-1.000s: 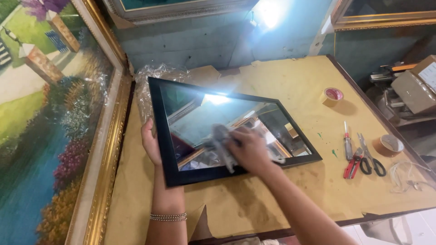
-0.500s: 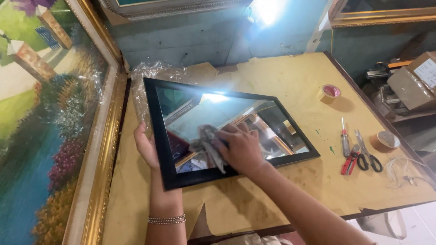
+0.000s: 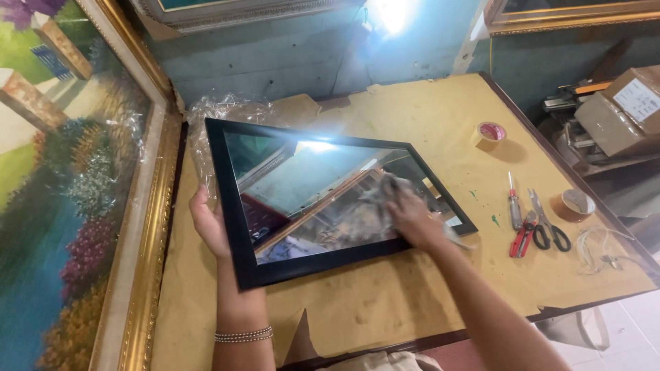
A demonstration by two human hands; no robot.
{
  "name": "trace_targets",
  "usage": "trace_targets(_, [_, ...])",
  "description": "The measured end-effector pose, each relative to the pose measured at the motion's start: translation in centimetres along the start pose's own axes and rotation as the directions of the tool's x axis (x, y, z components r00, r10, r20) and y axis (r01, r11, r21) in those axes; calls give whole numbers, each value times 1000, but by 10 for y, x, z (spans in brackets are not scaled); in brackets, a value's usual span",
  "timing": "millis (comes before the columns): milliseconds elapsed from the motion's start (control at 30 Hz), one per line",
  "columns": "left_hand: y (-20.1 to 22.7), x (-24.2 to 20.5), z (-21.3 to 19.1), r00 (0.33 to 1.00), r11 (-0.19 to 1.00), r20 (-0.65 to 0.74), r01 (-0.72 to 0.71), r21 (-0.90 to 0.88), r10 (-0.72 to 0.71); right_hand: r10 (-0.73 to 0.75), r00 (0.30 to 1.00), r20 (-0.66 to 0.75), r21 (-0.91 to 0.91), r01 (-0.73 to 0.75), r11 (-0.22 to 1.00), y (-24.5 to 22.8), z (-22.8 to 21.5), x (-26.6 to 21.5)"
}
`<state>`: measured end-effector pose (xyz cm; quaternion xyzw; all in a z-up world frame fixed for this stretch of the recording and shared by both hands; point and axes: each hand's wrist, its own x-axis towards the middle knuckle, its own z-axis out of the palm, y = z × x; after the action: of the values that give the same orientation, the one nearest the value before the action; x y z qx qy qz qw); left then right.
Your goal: Cleaning a mirror surface with a cloth and then wrapping the framed mirror in protective plastic film.
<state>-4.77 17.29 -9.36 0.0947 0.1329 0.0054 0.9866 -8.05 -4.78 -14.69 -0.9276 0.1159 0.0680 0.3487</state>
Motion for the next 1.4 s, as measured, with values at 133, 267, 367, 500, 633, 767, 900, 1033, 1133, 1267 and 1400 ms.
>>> trace_targets(133, [4, 24, -30, 999, 1000, 46, 7, 23, -8, 388, 917, -88, -136, -397, 908, 92, 12, 42])
trace_targets(267, [0, 31, -36, 998, 999, 53, -31, 33, 30, 136, 990, -42, -288, -142, 947, 3, 32, 24])
trace_targets(367, [5, 63, -59, 993, 997, 102, -64, 41, 60, -267, 963, 40, -202, 269, 942, -66, 51, -12])
trace_targets(500, [38, 136, -126, 767, 321, 254, -510, 798, 589, -671, 741, -31, -42, 670, 742, -95, 55, -49])
trace_targets(633, [8, 43, -35, 898, 705, 75, -390, 592, 434, -572, 790, -218, -292, 507, 811, -2, 44, 4])
trace_targets(767, [-7, -6, 10, 997, 997, -52, -57, 59, 60, 21, 922, -385, -180, -98, 979, 103, 35, 58])
trace_targets(900, [-9, -6, 11, 994, 993, -65, -85, 78, 90, 221, 941, -257, -6, -230, 973, 71, 36, 55])
trace_targets(1033, [-12, -1, 8, 987, 982, -66, -135, 133, 145, 151, 961, -232, -154, -190, 970, 65, 43, 57])
trace_targets(1133, [-11, 0, 1, 976, 963, -67, -192, 188, 208, 199, 937, -286, -101, -236, 967, 103, 50, 82])
trace_targets(1267, [-13, 11, -4, 953, 926, -50, -276, 258, 298, 30, 934, -357, -36, -46, 998, 44, 66, 67])
trace_targets(1400, [-11, 23, -16, 915, 866, -38, -365, 340, 401, -702, 656, -277, -183, 681, 709, -84, 77, -21])
